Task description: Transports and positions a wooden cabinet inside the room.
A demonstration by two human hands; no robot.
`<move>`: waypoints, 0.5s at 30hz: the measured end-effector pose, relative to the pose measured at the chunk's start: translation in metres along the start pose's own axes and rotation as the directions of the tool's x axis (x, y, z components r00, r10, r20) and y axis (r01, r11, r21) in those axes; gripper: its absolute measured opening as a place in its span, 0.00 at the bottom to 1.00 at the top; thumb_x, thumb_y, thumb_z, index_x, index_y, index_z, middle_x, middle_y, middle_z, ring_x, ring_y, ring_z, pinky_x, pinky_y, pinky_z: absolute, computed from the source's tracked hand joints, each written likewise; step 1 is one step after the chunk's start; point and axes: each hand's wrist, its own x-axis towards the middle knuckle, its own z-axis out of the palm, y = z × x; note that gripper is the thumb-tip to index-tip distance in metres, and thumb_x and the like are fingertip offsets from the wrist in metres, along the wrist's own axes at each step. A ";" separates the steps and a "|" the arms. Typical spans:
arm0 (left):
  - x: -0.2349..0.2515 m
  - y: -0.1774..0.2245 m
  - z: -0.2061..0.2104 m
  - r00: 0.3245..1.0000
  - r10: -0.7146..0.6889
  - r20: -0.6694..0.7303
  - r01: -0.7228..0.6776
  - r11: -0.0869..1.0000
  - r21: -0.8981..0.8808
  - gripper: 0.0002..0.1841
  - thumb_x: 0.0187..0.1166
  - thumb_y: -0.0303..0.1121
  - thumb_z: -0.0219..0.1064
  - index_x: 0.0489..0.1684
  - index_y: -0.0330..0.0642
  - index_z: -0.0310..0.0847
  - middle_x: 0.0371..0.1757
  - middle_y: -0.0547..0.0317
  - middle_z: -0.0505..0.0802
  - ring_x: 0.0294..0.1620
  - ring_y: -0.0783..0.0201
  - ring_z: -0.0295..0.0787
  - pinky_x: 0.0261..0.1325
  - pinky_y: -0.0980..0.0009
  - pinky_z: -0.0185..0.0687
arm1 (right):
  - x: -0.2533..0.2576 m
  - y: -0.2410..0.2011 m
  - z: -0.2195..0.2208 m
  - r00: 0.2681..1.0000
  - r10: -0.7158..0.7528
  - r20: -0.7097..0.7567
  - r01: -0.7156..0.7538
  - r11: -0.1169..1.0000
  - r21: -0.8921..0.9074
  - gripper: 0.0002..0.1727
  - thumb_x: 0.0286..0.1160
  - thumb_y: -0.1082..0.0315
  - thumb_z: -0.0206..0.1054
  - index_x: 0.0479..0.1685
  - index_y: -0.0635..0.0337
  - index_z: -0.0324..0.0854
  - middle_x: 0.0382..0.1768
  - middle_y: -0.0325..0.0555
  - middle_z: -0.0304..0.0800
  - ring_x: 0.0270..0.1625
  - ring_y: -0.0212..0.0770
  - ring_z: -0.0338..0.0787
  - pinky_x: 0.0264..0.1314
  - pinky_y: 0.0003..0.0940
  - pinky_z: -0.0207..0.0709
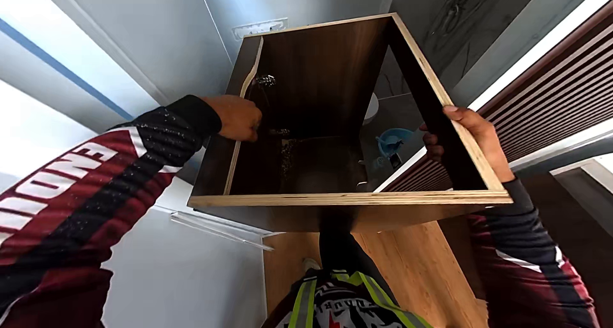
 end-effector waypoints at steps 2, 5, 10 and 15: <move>0.014 -0.009 0.007 1.000 0.001 -0.009 -0.001 1.000 0.007 0.20 0.80 0.46 0.69 0.17 0.46 0.82 0.22 0.55 0.84 0.31 0.51 0.85 0.37 0.45 0.79 | 0.007 0.013 0.004 0.998 -0.045 -0.051 0.045 0.999 -0.008 0.27 0.88 0.41 0.49 0.51 0.53 0.83 0.22 0.36 0.82 0.18 0.31 0.79 0.19 0.27 0.77; 0.040 -0.024 0.012 0.999 0.039 -0.008 -0.039 0.999 0.034 0.18 0.78 0.46 0.69 0.18 0.46 0.84 0.24 0.54 0.87 0.36 0.49 0.88 0.45 0.43 0.81 | 0.023 0.034 0.005 0.994 -0.072 -0.084 0.076 0.996 0.040 0.25 0.89 0.46 0.48 0.55 0.56 0.82 0.23 0.36 0.82 0.19 0.31 0.79 0.22 0.26 0.78; 0.074 -0.044 0.001 0.991 0.077 0.110 -0.083 0.995 0.047 0.18 0.79 0.45 0.70 0.17 0.47 0.84 0.24 0.56 0.87 0.39 0.49 0.88 0.52 0.42 0.81 | 0.034 0.040 0.001 0.996 -0.071 -0.051 0.075 0.994 0.078 0.22 0.78 0.49 0.59 0.60 0.54 0.81 0.29 0.36 0.82 0.24 0.31 0.80 0.28 0.27 0.79; 0.098 -0.062 0.000 0.987 0.081 0.137 -0.088 0.995 0.051 0.18 0.77 0.43 0.73 0.14 0.49 0.84 0.21 0.57 0.86 0.34 0.51 0.87 0.47 0.43 0.81 | 0.055 0.036 -0.003 0.985 -0.172 -0.013 0.172 0.985 -0.026 0.38 0.69 0.55 0.64 0.85 0.45 0.62 0.57 0.45 0.89 0.37 0.36 0.88 0.36 0.31 0.84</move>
